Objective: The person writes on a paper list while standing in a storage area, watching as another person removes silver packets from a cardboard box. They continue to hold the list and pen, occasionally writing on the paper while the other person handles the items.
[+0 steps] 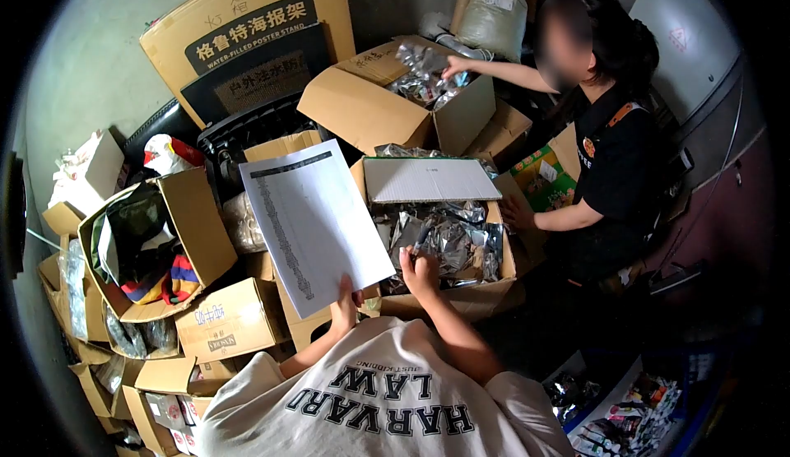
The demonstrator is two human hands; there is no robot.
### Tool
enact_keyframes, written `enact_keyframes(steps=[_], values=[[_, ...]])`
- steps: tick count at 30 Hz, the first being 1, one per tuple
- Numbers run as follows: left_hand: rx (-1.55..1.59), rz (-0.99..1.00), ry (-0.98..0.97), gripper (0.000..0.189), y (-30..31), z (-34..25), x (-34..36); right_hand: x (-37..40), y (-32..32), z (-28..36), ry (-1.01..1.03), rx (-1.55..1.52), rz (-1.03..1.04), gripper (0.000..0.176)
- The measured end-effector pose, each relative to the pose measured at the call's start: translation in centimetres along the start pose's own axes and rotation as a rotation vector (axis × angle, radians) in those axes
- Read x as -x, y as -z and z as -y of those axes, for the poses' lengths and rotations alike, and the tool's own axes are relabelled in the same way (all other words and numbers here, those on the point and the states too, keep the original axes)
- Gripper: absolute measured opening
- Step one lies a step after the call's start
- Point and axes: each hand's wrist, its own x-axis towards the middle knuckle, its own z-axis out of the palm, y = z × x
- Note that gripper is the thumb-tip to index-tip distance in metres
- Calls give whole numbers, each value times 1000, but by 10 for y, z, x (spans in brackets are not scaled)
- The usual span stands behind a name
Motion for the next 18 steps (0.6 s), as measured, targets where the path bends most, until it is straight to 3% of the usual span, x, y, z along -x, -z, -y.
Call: enact_keyframes(steps=[18], values=[[-52, 20, -37, 41, -3, -3, 3, 0, 1, 2, -11, -9, -5, 31]])
